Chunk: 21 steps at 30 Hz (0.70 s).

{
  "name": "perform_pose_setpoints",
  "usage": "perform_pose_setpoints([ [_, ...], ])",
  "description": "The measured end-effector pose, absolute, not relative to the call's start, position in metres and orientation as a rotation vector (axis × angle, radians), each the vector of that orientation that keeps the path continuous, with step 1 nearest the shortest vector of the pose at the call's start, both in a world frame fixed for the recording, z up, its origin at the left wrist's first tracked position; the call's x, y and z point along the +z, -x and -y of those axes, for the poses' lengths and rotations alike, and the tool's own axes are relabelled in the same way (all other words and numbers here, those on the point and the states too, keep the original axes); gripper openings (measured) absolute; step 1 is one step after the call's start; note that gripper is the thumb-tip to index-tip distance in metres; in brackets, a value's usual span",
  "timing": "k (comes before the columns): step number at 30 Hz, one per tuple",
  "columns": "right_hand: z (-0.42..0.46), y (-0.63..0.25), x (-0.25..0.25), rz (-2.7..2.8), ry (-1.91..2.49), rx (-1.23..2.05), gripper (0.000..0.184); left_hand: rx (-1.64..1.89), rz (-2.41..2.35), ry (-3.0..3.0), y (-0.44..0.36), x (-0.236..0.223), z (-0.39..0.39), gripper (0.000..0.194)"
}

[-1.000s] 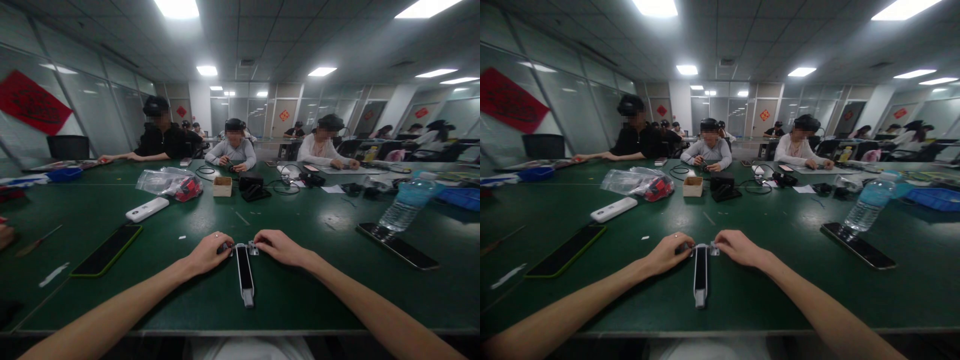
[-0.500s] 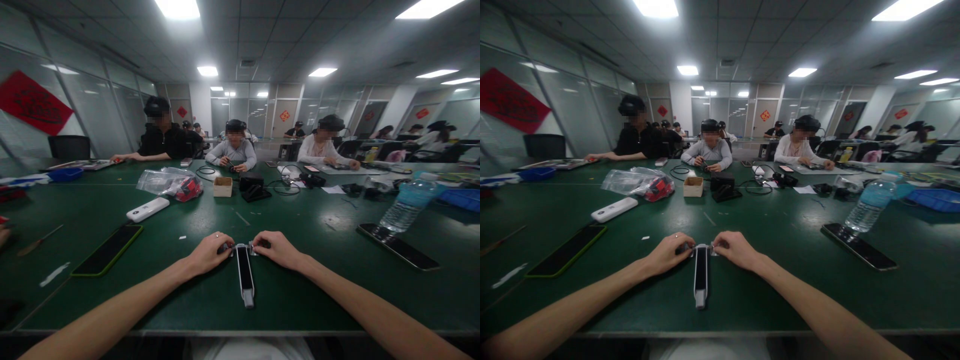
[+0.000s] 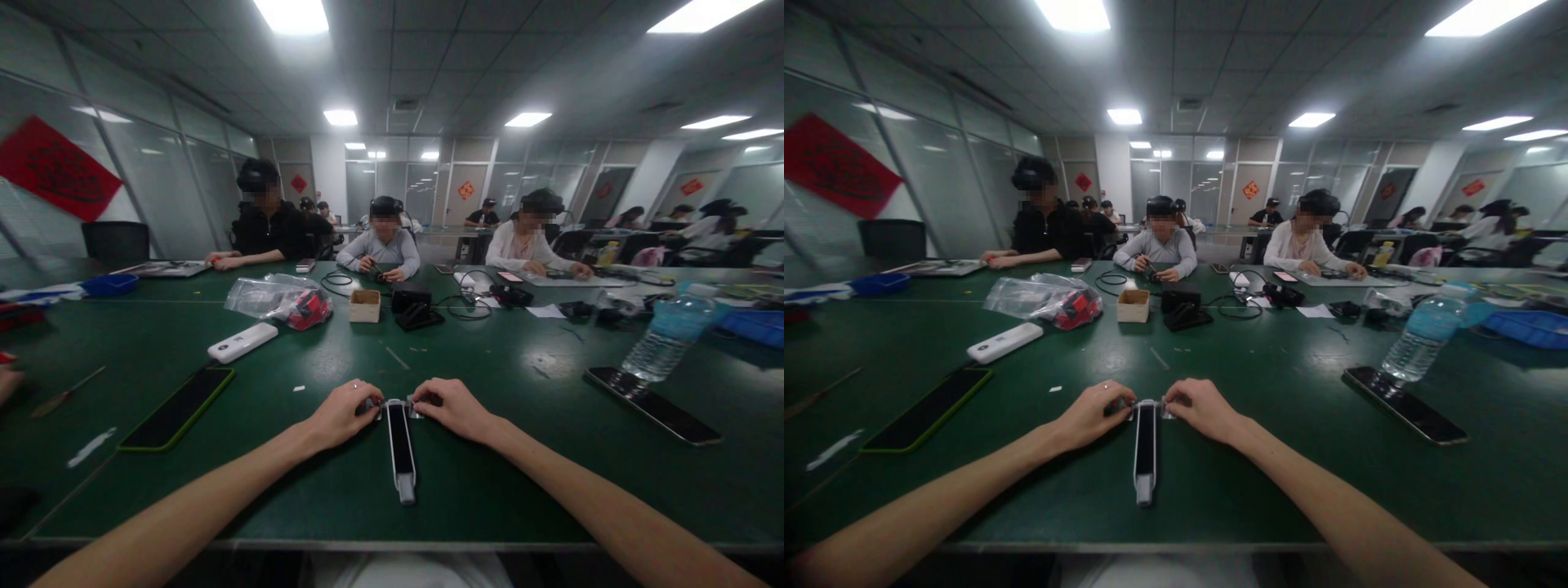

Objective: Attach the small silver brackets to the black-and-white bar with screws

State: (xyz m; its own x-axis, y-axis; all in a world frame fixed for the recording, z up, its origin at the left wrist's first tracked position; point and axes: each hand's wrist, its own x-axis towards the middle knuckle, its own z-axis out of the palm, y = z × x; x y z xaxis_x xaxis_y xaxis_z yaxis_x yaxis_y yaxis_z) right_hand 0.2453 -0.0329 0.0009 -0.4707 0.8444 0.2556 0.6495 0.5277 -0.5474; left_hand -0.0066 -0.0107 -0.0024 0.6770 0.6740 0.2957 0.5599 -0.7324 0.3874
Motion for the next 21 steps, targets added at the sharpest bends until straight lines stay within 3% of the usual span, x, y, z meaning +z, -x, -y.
perform_pose_setpoints([
  [21,0.0338,-0.2439,0.004,2.262,1.217,0.531,0.013,0.623,-0.986,-2.619,0.0082,-0.0044,0.0103,0.015],
])
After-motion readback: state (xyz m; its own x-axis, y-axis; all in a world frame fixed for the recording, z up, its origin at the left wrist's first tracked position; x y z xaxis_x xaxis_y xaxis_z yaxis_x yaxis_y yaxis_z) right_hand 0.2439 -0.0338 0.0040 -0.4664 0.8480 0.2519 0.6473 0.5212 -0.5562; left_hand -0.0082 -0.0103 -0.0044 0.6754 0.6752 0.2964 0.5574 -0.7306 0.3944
